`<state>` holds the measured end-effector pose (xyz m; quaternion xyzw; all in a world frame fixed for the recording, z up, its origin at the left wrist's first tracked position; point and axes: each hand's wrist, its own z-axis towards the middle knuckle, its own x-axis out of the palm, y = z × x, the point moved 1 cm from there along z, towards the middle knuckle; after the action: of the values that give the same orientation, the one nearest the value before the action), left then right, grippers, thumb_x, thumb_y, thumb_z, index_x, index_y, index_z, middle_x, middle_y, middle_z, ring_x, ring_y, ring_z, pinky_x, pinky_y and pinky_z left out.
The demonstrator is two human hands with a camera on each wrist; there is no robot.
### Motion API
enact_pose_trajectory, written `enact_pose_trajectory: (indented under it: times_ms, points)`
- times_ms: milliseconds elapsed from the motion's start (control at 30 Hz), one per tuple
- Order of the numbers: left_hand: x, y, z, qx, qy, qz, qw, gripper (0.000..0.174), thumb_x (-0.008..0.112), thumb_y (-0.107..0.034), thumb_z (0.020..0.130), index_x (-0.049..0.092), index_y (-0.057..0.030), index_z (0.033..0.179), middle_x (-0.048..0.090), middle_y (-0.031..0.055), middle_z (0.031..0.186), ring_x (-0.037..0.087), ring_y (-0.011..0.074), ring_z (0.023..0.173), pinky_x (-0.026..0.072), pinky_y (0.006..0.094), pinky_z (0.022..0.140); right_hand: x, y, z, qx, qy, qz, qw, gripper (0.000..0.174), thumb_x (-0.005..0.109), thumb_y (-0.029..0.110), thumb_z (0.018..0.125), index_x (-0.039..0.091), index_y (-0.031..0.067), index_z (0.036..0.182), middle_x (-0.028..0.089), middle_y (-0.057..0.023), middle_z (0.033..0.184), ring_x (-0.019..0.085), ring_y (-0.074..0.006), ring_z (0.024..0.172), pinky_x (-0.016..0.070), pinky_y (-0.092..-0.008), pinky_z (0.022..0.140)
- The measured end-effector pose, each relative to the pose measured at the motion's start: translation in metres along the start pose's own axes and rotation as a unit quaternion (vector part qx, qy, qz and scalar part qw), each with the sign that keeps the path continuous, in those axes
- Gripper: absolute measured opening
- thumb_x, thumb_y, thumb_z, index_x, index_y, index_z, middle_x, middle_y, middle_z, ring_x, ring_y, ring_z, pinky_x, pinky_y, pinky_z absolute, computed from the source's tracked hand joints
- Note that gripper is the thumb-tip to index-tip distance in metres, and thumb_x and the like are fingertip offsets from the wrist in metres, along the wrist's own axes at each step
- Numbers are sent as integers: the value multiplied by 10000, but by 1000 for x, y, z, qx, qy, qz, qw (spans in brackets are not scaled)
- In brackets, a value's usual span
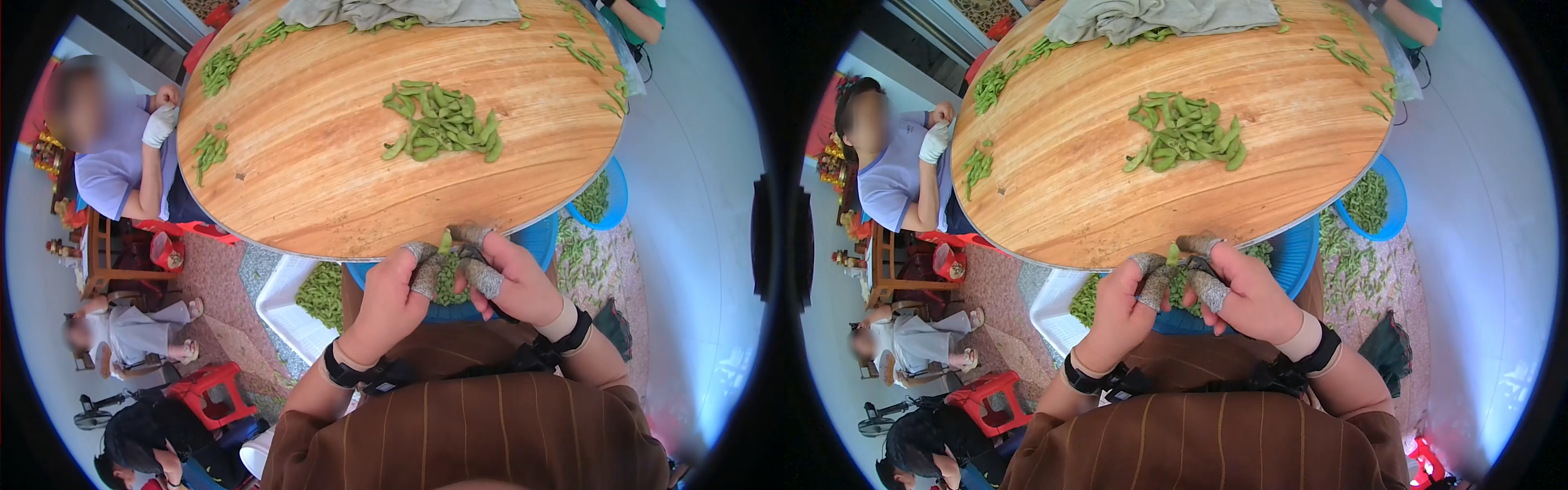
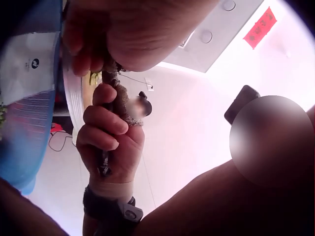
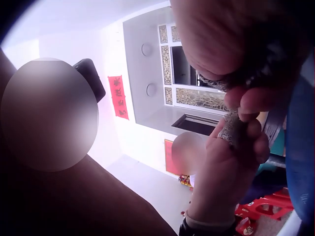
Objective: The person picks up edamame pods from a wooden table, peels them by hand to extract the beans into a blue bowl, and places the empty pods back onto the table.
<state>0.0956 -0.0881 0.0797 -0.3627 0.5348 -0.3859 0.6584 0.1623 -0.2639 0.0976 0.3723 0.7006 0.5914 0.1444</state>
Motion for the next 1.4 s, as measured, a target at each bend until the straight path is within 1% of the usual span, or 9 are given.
enact_pose_trajectory:
  times_ms: [633,733,800,900,1033,1100,1200,1300,1400]
  points:
    - [4,3,0,93,-20,157,983,269,481,58,757,607,-37,974,602,76,703,609,178,618,474,288,569,-7,-13,5,49,15,11,999,109,483,68,918,532,30,1008,587,-8,741,487,-44,509,406,-193,432]
    - [-3,6,-5,-90,91,-87,988,220,550,-2,815,572,-11,1034,588,118,720,612,226,632,482,318,574,-8,-8,2,58,53,92,993,120,497,104,941,538,38,1032,552,2,727,446,-37,494,377,-190,425]
    - [-2,11,-8,-264,181,-581,748,162,526,-108,918,581,-26,1047,585,59,713,591,143,612,472,250,550,-5,0,-2,139,113,237,955,147,505,139,955,544,45,1062,530,3,731,422,-34,494,364,-188,426]
    - [1,14,-10,-231,213,-646,695,213,503,-225,966,586,-44,1042,596,48,729,596,144,620,471,225,556,-7,-2,0,167,140,277,936,166,509,147,953,546,52,1084,525,-2,743,414,-34,502,360,-186,424]
    - [0,10,-10,-283,141,-452,834,192,560,-176,927,582,-22,1039,588,38,719,596,145,620,484,249,558,-8,-14,3,133,87,199,967,155,504,151,956,548,54,1068,538,1,743,445,-34,519,385,-185,426]
    - [1,4,-13,-184,102,-218,953,242,612,-103,873,580,-8,1094,614,87,776,613,170,664,502,294,589,-7,-17,3,130,73,120,981,143,502,157,955,554,49,1033,557,3,742,480,-40,535,423,-190,437]
    - [-3,-1,-11,-73,106,88,988,281,642,-36,814,589,4,1088,629,110,826,626,149,694,503,280,616,-4,-19,4,122,68,97,985,133,503,161,955,561,49,997,572,6,745,506,-46,546,449,-197,446]
    - [3,6,-12,94,-3,234,968,196,654,-24,741,594,28,921,597,190,829,613,266,646,496,324,594,-1,-17,5,103,58,89,989,130,508,161,953,567,47,972,573,3,735,511,-47,551,443,-198,438]
    - [6,5,-12,106,1,225,969,130,592,-24,826,598,28,945,622,148,828,604,231,655,489,315,584,-3,-22,6,108,49,58,991,138,507,165,956,570,43,955,575,-1,724,509,-45,537,432,-198,429]
